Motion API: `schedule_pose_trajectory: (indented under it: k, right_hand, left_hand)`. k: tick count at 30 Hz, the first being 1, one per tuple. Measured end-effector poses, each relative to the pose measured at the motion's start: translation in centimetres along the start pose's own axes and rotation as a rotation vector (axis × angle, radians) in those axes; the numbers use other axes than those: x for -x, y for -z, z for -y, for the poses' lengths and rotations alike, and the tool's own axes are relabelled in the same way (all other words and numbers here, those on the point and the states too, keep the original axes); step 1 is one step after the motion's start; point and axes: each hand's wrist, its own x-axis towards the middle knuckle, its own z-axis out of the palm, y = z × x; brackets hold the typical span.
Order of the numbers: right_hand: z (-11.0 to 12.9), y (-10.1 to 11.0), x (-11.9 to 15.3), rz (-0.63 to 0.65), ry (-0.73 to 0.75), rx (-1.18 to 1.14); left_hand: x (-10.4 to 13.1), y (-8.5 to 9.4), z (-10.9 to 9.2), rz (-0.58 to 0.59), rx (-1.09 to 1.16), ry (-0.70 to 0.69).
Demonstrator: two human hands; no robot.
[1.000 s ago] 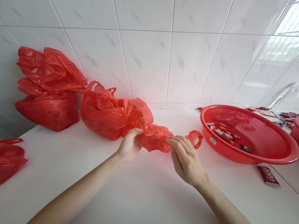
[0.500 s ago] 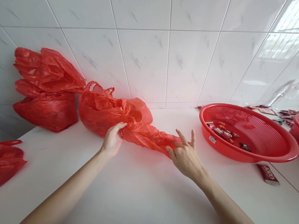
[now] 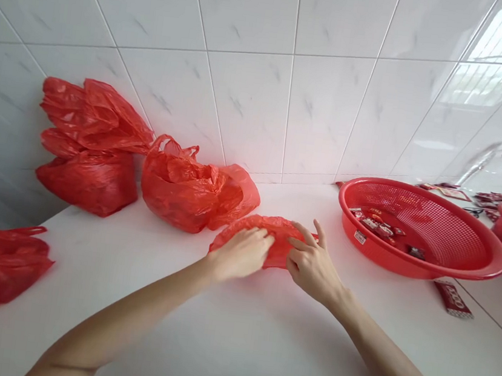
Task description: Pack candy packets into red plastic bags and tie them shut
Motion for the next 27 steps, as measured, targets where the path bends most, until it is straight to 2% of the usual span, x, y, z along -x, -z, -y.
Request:
schedule_pose_trajectory:
  k: [4,7,9,13,16,18,22,24,27]
  right_hand:
    - [-0.4,0.4,0.0,0.041,0.059,-0.024]
    - [-0.6,1.1,0.1,0.06,-0.002,0.016]
    - [-0.8,1.6,0.2,0.014,-0.091,0.069]
    - [-1.0,2.3,0.1,-0.218,-0.191,0.162]
    - [-0.5,2.3,-0.1,-0.345,-0.092,0.161]
    - [0.3,2.2,-0.1,-0.373,0.024,0.124]
    - [1.7,1.4,0.2,-0.286,0.214,0.056]
    - [1.7,0.7,0.3,-0.18,0.215,0.063]
    - [0.9,-0.3,0.3,0.0,0.136,0.108]
  left_hand:
    - [-3.2,-0.4,3.9,0.013,-0.036,0.155]
    - [-3.8,0.3,6.2,0.038,-0.003,0.203]
    - [-3.5,0.8,6.8,0.081,0.04,0.196]
    - [-2.6,0.9,6.2,0.177,0.156,0.124]
    - [-2.3,0.8,4.6,0.223,0.239,0.074]
    - [-2.4,0.7,3.3,0.241,0.264,0.003]
    - [-2.9,0.5,1.5,0.267,0.235,-0.099]
    - [-3.2,0.2,1.3,0.317,0.207,-0.088]
    - [-3.5,-0.1,1.7,0.381,0.164,-0.071]
